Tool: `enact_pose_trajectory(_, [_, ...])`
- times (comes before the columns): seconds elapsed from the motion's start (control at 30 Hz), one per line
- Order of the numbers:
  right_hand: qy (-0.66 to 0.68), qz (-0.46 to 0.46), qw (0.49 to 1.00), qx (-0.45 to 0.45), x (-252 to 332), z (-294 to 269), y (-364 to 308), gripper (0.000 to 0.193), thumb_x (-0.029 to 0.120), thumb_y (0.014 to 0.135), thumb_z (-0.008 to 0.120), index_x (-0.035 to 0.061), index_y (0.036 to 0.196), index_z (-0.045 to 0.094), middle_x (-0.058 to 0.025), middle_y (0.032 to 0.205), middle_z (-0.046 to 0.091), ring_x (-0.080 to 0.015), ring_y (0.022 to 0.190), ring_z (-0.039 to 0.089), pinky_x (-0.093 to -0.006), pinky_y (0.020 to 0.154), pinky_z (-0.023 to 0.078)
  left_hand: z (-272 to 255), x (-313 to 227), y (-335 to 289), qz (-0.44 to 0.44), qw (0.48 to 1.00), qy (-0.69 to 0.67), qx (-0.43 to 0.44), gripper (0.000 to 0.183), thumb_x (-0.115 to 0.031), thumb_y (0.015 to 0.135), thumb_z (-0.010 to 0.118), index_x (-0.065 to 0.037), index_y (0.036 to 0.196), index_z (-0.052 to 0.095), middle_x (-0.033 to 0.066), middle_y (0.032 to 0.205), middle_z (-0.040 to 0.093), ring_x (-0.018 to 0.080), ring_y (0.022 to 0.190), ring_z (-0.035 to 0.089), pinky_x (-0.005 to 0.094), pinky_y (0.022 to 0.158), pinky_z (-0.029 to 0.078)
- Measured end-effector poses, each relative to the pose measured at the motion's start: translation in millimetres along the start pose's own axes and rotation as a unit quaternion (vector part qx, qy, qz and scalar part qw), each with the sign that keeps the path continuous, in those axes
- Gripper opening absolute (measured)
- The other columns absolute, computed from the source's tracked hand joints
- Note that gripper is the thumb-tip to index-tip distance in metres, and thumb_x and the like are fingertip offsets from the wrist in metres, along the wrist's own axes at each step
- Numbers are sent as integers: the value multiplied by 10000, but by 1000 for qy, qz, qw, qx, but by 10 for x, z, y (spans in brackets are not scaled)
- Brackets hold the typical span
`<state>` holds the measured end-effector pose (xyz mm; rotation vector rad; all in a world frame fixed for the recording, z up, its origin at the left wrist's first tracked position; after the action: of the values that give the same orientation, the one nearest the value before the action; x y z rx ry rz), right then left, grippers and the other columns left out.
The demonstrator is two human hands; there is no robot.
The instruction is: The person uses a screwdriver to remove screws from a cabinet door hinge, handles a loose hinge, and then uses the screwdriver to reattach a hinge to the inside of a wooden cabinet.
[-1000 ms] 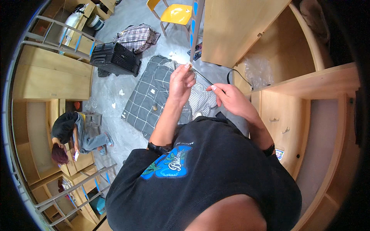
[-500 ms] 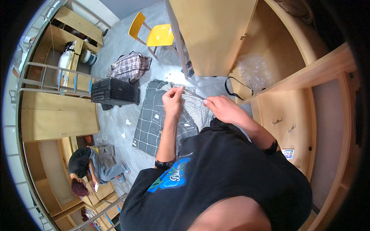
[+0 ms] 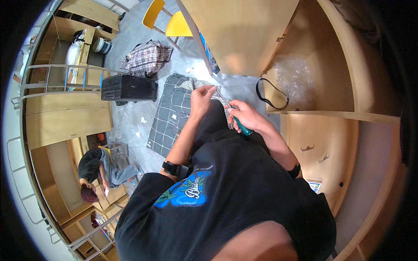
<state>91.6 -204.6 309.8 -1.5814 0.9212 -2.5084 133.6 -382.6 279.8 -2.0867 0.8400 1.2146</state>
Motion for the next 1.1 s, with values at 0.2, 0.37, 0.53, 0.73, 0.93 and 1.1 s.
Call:
enact_pose_trajectory(0.2, [16,21,999,-38,37,-89,118,270,186,939,421,-11,1120,456,-117,752,604,-132,450,522,-264,394,440,207,231,278,3,998,-50,27,264,-212,862,619,48,848,659,-2,698,604,50,645,476,228,580,397])
enact_pose_trajectory(0.37, [10,5,994,-113,137,-163,347,344,180,929,429,-21,1207,452,-95,773,615,-114,460,524,-239,398,434,348,228,631,24,984,-152,90,249,-194,869,606,35,956,651,-31,697,581,36,611,457,207,552,375])
enact_pose_trajectory(0.53, [104,-7,982,-160,217,-326,725,352,207,925,480,-8,1204,488,-81,748,609,-101,449,506,-227,397,411,473,475,1092,-24,964,-212,161,256,-105,834,628,7,1064,621,-95,605,400,8,519,330,184,467,270])
enact_pose_trajectory(0.73, [82,-15,970,-228,229,-378,1616,359,188,927,481,-10,1227,481,-79,739,588,-96,446,492,-227,409,398,437,808,1996,43,976,-123,172,227,-91,805,665,-7,1013,635,-84,547,308,32,515,279,226,455,256])
enact_pose_trajectory(0.93, [66,-67,955,-281,-119,-667,2657,376,157,922,495,-9,1256,459,-74,740,578,-88,449,479,-227,411,385,468,1121,2785,116,986,-46,110,264,-141,763,676,-13,990,637,63,524,415,147,483,398,305,473,353])
enact_pose_trajectory(1.1, [35,-93,932,-348,-269,-780,3077,405,148,917,514,-23,1276,439,-55,747,585,-48,479,449,-204,430,367,671,1392,3171,91,983,-112,113,241,-109,750,664,-18,973,653,57,519,413,139,469,390,295,468,350])
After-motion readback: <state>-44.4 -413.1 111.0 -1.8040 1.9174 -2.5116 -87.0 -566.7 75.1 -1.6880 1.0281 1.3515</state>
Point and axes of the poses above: each hand's wrist, its own y-axis towards the middle knuckle, its own z-axis out of the palm, x = y × z, the point moved 5 cm from there along y, towards the middle knuckle
